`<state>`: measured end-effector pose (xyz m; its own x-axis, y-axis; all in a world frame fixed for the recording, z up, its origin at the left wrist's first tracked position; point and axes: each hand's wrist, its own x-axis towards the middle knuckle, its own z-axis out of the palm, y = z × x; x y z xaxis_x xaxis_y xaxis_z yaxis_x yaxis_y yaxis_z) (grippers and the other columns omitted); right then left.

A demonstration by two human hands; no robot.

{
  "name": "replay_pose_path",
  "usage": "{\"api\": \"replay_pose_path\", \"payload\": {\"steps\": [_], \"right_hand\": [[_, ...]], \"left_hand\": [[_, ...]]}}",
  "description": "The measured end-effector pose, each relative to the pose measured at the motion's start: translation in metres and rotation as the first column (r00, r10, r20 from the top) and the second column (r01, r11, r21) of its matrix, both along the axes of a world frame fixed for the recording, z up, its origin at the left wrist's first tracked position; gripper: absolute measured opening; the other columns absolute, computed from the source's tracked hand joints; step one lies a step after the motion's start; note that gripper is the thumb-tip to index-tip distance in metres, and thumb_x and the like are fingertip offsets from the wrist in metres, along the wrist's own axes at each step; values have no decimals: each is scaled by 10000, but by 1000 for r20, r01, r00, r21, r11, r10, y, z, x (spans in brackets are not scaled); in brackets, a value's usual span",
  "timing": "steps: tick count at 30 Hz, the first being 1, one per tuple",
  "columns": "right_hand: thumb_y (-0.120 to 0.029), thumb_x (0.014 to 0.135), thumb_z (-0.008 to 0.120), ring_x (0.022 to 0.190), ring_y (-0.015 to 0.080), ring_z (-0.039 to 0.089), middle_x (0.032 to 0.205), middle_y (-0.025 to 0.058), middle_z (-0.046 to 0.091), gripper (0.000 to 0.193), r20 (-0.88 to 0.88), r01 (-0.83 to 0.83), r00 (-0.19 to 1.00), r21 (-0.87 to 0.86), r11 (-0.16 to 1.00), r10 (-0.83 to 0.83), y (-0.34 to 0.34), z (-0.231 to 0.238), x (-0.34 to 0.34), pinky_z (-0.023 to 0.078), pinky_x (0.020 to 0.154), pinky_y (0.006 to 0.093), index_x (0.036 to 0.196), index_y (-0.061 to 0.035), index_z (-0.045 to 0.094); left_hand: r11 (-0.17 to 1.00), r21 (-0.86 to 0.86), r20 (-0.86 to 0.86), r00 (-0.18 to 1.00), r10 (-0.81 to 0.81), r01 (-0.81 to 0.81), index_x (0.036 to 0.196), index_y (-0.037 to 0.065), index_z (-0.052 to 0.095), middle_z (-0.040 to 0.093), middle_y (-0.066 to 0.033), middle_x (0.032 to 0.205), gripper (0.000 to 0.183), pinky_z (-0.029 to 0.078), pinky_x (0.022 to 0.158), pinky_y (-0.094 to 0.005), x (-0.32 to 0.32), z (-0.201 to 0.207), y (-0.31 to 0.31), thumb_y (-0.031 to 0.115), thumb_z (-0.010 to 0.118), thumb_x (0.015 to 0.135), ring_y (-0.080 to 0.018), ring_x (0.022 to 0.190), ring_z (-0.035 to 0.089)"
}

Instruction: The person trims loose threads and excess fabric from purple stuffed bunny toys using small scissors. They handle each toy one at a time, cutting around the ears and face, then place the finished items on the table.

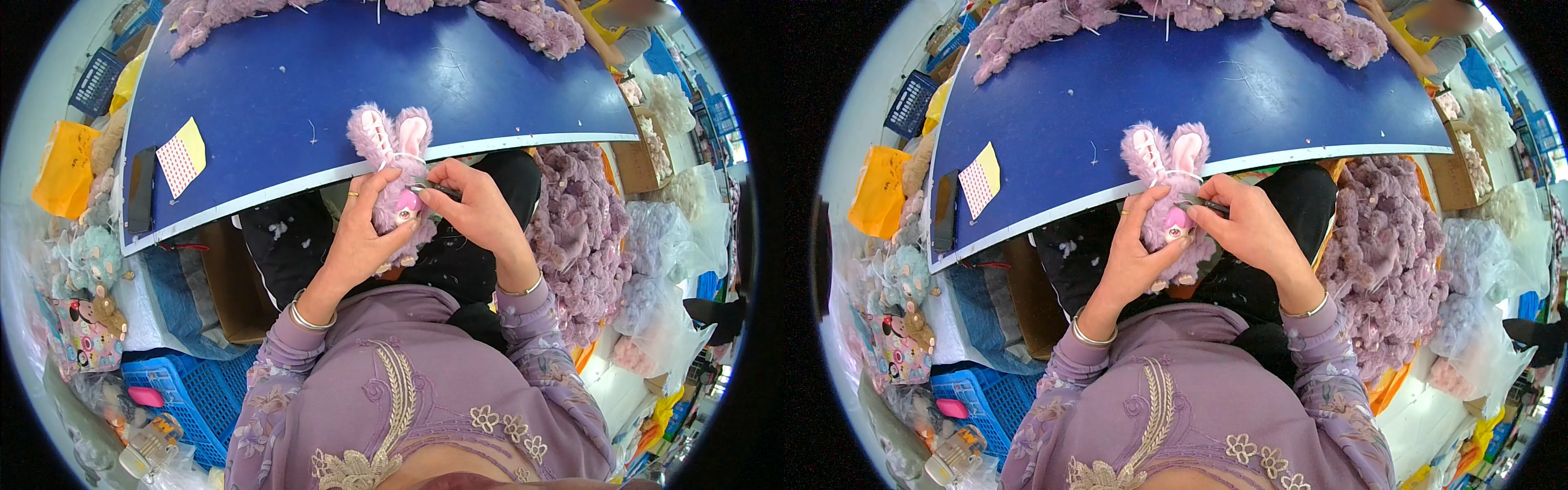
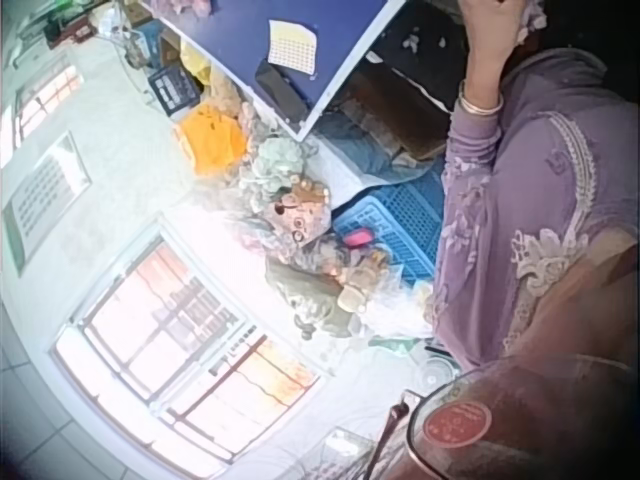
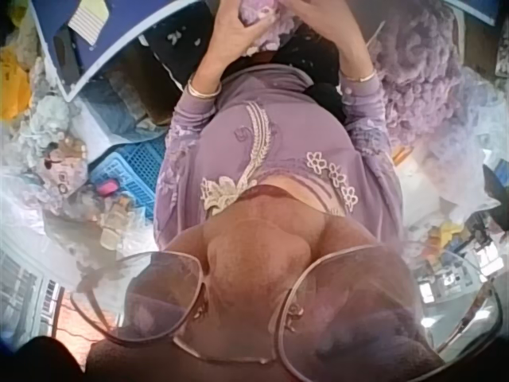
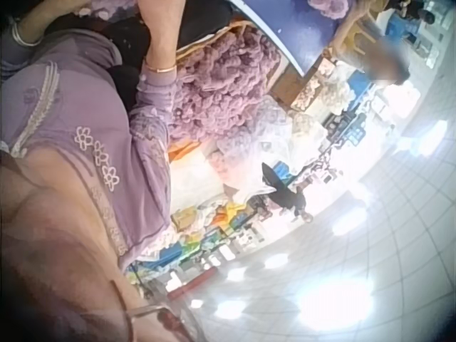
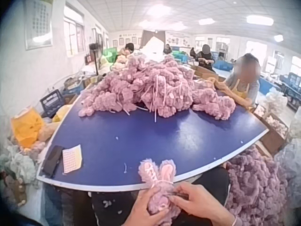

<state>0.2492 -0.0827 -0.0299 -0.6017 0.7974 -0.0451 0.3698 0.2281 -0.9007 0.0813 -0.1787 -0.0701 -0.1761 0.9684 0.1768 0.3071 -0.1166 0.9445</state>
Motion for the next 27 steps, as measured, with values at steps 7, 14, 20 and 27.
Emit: {"api": "replay_pose_path", "payload": {"steps": [7, 14, 20, 27], "right_hand": [[-145, 844, 685, 671, 107, 547, 749, 79, 622, 230, 13, -23, 1000, -10, 1000, 23, 0, 6, 2, 454, 593, 278, 925, 53, 598], [-139, 844, 684, 671, 108, 542, 745, 78, 619, 226, 24, -35, 999, 23, 999, 34, 0, 5, 3, 452, 591, 282, 927, 53, 598], [-142, 847, 685, 665, 111, 534, 739, 74, 614, 225, 53, -30, 998, 24, 999, 29, 1, 6, 1, 449, 585, 286, 913, 52, 591], [-150, 886, 665, 624, 30, 471, 741, -12, 583, 189, -201, -57, 980, -255, 965, 5, 4, -26, 2, 376, 522, 213, 931, 4, 566]], "left_hand": [[1000, 6, -16, 1000, -6, 6, 1308, 54, 479, 490, -129, 1197, 634, 388, 986, -336, -1, 1, -1, 115, 763, 745, -245, 1134, 506], [999, 34, -48, 999, -19, 20, 1312, 71, 484, 462, -170, 1222, 609, 416, 975, -369, -2, -2, -1, 140, 742, 765, -301, 1130, 516], [999, 40, -48, 999, -8, 10, 1307, 68, 485, 463, -166, 1224, 608, 421, 969, -368, -1, -2, -1, 135, 743, 760, -295, 1126, 522], [1000, 6, 22, 1000, 14, -14, 1302, 59, 488, 492, -151, 1200, 627, 422, 963, -357, -2, -3, -1, 138, 758, 742, -276, 1123, 527]]}}
